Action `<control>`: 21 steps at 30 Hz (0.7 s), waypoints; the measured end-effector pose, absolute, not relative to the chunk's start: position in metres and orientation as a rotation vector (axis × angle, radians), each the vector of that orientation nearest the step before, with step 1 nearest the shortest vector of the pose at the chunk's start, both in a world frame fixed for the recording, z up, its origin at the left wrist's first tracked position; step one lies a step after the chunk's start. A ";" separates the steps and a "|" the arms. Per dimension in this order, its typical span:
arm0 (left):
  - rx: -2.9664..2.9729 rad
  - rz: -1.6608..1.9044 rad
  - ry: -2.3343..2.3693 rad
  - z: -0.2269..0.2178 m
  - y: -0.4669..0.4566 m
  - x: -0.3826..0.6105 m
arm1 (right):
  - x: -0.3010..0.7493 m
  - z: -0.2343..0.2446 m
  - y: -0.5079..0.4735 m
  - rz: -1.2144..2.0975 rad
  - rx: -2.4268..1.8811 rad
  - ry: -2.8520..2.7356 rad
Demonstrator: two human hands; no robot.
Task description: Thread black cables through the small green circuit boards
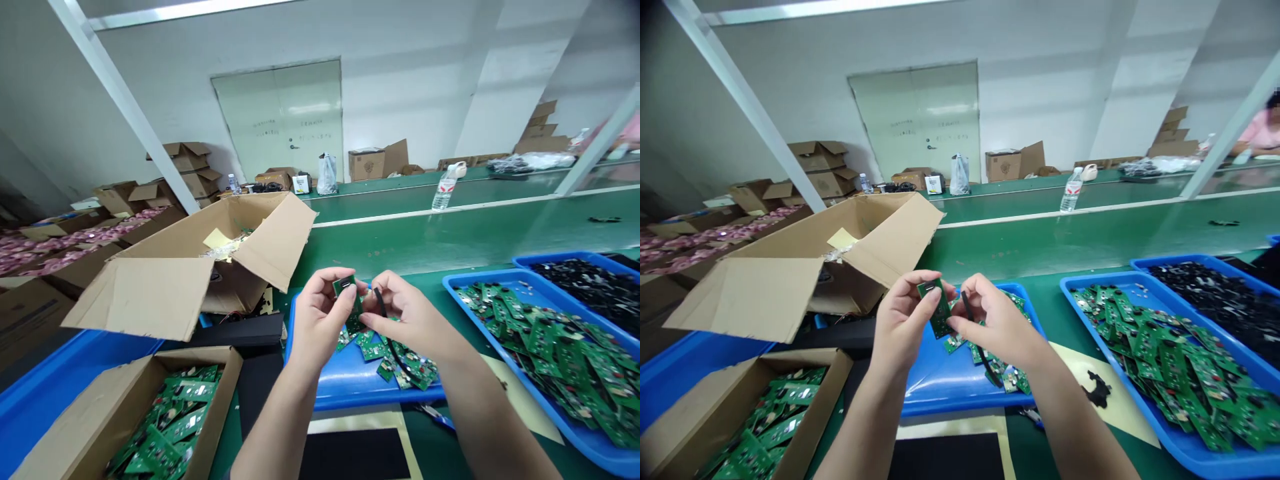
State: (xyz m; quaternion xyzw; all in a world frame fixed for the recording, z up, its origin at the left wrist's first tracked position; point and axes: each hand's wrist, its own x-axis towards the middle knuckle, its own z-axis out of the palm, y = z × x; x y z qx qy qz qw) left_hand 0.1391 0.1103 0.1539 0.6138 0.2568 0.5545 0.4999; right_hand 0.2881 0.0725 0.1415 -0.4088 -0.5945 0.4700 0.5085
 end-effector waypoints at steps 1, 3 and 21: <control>1.512 1.364 0.638 0.154 0.112 0.137 | 0.287 0.142 0.073 1.138 -0.980 -1.404; 1.557 1.417 0.660 0.155 0.117 0.133 | 0.287 0.144 0.074 1.139 -0.971 -1.368; 2.054 0.650 0.760 0.149 0.129 0.148 | 0.319 0.100 0.025 1.069 -1.215 -1.007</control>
